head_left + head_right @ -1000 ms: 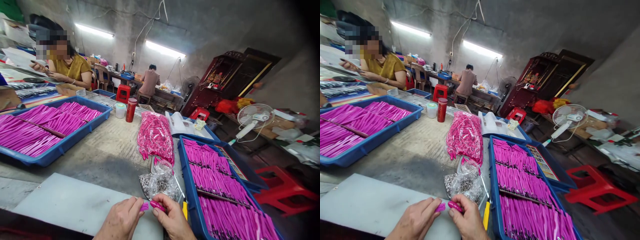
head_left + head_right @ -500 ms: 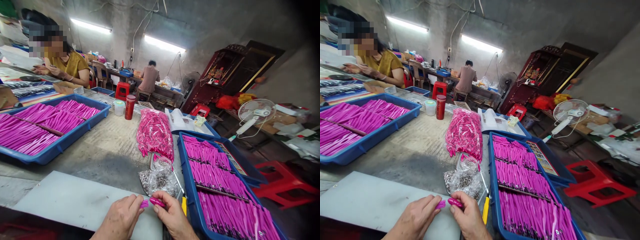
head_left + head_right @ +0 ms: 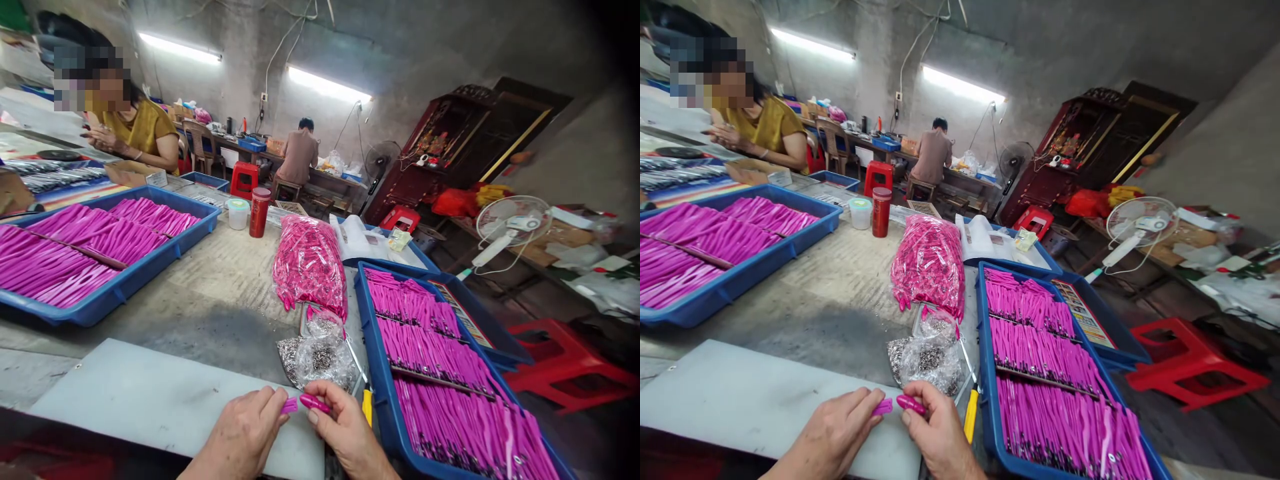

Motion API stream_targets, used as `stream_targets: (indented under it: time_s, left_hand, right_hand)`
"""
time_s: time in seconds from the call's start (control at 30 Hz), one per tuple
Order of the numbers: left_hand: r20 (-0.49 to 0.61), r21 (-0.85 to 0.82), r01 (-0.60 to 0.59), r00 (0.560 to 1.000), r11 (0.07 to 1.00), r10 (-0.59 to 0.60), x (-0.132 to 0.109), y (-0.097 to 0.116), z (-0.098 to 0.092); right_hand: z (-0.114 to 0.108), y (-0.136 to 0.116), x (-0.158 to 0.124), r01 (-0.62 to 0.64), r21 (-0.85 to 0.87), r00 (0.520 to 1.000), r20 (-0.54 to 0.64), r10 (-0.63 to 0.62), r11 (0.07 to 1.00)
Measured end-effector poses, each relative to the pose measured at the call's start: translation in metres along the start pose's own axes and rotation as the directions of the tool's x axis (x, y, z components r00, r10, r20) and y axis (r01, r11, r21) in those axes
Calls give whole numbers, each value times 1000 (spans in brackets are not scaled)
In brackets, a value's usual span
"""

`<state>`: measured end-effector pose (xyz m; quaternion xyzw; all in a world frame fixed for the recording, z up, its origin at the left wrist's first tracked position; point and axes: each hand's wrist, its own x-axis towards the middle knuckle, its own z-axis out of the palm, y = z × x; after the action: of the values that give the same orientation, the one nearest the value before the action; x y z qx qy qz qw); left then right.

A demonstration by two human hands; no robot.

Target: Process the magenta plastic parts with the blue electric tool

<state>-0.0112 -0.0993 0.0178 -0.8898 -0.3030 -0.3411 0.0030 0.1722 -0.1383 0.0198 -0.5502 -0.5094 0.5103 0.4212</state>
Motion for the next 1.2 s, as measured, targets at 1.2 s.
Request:
stream_targets:
  time_s: [1.2]
  left_hand:
    - [314,-169,110,948,979,-53,-14,2,-12]
  right_hand:
    - [-2,0,-9,118,-241,985,148,-83,963]
